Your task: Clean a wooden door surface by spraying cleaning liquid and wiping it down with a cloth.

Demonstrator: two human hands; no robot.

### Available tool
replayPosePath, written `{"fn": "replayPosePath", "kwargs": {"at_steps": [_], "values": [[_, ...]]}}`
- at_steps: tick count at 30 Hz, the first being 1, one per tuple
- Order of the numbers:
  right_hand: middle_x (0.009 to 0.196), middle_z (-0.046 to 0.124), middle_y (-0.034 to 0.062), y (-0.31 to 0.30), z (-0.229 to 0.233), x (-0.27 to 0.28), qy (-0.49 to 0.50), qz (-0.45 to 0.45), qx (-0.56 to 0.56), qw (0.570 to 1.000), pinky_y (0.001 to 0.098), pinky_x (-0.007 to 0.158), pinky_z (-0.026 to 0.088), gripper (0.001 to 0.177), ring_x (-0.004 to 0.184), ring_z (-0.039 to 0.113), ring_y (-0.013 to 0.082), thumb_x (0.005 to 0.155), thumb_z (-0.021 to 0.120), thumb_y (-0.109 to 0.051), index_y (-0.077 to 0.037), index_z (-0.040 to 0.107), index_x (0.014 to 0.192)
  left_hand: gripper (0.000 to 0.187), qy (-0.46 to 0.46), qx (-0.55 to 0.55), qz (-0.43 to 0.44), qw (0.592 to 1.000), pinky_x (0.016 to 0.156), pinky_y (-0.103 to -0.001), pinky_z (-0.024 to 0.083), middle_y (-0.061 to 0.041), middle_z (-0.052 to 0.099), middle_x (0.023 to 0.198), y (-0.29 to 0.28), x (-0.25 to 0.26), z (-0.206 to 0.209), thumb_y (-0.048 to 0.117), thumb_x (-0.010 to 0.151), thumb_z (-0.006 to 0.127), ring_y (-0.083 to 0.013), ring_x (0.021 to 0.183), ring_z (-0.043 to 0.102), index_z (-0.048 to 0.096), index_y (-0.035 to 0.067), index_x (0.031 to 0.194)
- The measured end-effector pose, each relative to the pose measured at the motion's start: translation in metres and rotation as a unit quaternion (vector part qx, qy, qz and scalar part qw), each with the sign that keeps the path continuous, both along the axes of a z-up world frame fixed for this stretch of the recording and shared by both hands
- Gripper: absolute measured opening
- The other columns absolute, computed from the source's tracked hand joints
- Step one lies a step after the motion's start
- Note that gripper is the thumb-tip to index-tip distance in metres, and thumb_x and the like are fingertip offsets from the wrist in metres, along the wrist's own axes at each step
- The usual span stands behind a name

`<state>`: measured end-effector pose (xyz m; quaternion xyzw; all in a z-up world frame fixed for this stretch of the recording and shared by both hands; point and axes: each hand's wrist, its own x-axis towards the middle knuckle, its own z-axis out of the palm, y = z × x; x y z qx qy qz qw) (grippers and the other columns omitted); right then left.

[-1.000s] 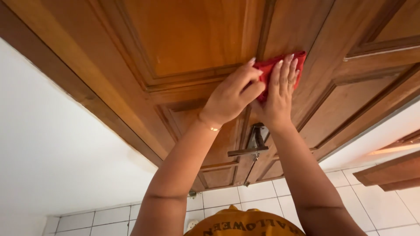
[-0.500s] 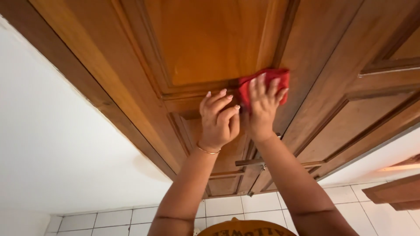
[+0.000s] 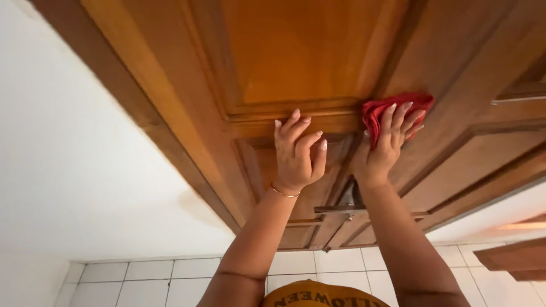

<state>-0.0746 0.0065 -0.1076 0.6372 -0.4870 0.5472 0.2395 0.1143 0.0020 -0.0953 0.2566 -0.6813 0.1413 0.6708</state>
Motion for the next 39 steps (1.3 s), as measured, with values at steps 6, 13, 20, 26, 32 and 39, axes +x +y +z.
{"fn": "replayPosePath", "kwargs": {"at_steps": [6,13,20,26,32,39], "values": [[0.169,0.029,0.0205,-0.013,-0.012,0.070,0.012,0.025,0.024,0.999,0.0633,0.129,-0.002,0.068,0.159,0.008,0.0502,0.096,0.064,-0.009,-0.002,0.041,0.160,0.026,-0.006,0.014,0.037,0.999,0.132,-0.054,0.018,-0.014,0.053,0.141,0.006,0.055,-0.012,0.015,0.098,0.069,-0.0360,0.145,0.046,0.060,0.007,0.121],[0.168,0.038,0.0108,-0.003,-0.008,0.195,0.146,0.093,0.090,0.981,0.0557,0.128,-0.005,0.057,0.160,0.012,0.0357,0.103,0.047,-0.026,-0.011,0.050,0.158,0.033,0.010,-0.004,0.064,0.998,0.131,-0.054,0.018,-0.017,0.049,0.145,0.013,0.135,-0.015,0.029,0.102,0.059,-0.0385,0.146,0.042,0.059,0.006,0.126],[0.164,0.044,0.0044,-0.005,0.009,0.264,0.155,0.162,0.073,0.972,0.0553,0.127,0.004,0.054,0.158,0.025,0.0326,0.102,0.048,-0.030,-0.015,0.054,0.154,0.040,0.008,-0.041,0.106,0.993,0.132,-0.053,0.014,-0.017,0.046,0.148,0.008,0.201,0.000,0.038,0.105,0.051,-0.0376,0.148,0.040,0.053,0.009,0.131],[0.162,0.048,-0.0024,-0.005,0.011,0.246,0.283,0.082,0.076,0.953,0.0528,0.127,0.014,0.061,0.154,0.032,0.0233,0.093,0.064,-0.024,-0.023,0.058,0.154,0.041,0.024,-0.054,0.128,0.990,0.133,-0.054,0.013,-0.016,0.045,0.150,-0.008,0.230,-0.005,0.039,0.105,0.052,-0.0380,0.149,0.038,0.054,0.008,0.133],[0.167,0.042,0.0125,-0.021,-0.052,0.209,0.142,0.003,0.075,0.987,0.0613,0.130,-0.001,0.064,0.162,0.015,0.0386,0.091,0.066,-0.015,-0.009,0.057,0.153,0.045,0.029,-0.053,0.101,0.993,0.134,-0.056,0.014,-0.017,0.039,0.154,-0.023,0.240,-0.014,0.041,0.105,0.048,-0.0387,0.153,0.032,0.057,0.007,0.133],[0.164,0.045,0.0099,-0.018,-0.013,0.284,0.191,0.020,0.033,0.981,0.0594,0.127,-0.003,0.056,0.158,0.016,0.0392,0.097,0.065,-0.027,-0.012,0.062,0.151,0.058,0.029,-0.049,0.032,0.998,0.131,-0.058,0.019,-0.021,0.034,0.158,-0.019,0.261,-0.021,0.050,0.107,0.042,-0.0435,0.153,0.028,0.054,0.003,0.139]]}}
